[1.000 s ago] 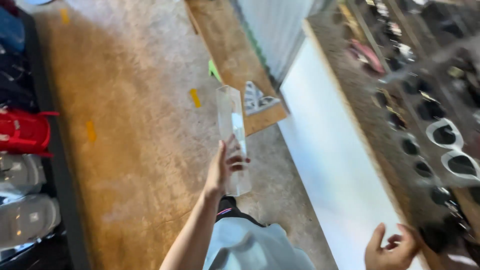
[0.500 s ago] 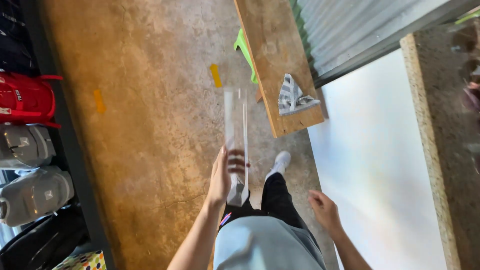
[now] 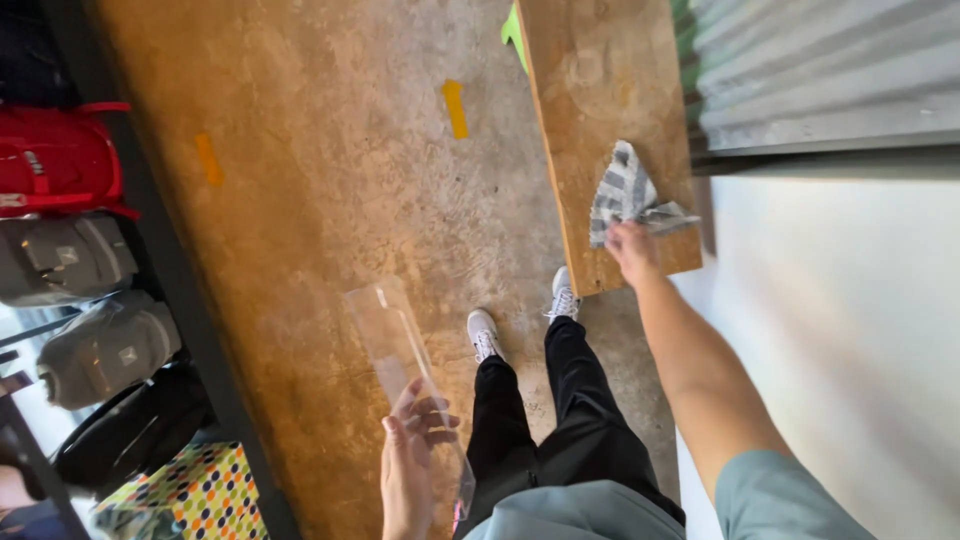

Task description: Cleaning a sunglasses display case and shelves.

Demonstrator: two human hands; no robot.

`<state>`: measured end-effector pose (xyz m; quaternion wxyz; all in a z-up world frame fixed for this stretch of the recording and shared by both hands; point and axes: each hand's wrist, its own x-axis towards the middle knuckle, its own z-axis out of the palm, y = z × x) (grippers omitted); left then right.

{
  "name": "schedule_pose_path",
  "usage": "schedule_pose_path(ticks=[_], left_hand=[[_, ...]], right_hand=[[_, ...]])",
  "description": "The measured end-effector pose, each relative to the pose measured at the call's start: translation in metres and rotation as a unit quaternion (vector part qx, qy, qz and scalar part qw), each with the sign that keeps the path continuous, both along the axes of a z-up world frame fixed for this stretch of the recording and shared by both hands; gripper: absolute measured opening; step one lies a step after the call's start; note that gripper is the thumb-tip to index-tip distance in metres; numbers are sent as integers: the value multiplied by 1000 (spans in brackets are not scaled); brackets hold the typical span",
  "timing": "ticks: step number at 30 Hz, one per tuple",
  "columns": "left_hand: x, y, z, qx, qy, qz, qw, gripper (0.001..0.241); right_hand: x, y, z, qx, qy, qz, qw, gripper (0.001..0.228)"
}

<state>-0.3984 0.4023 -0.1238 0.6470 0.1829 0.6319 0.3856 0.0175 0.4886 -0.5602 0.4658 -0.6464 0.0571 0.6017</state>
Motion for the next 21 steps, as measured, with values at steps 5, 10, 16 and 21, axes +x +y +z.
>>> schedule_pose_path(ticks=[5,10,16,21], left_hand=[[22,25,-25,16,-6,-20,1000,70],[42,67,-14,144,281,-134,939,55],[40,110,42,346,443,-195,804,51],[39,96,68,254,115,-151,948,54]], right_hand=[[31,22,-54,12,34,-87,996,15],[1,14,116,-73,69,-216,971,18],[-55,-66,277,-1,-36,63,997,44],[-108,-93,422,129,71,-40,988,40]])
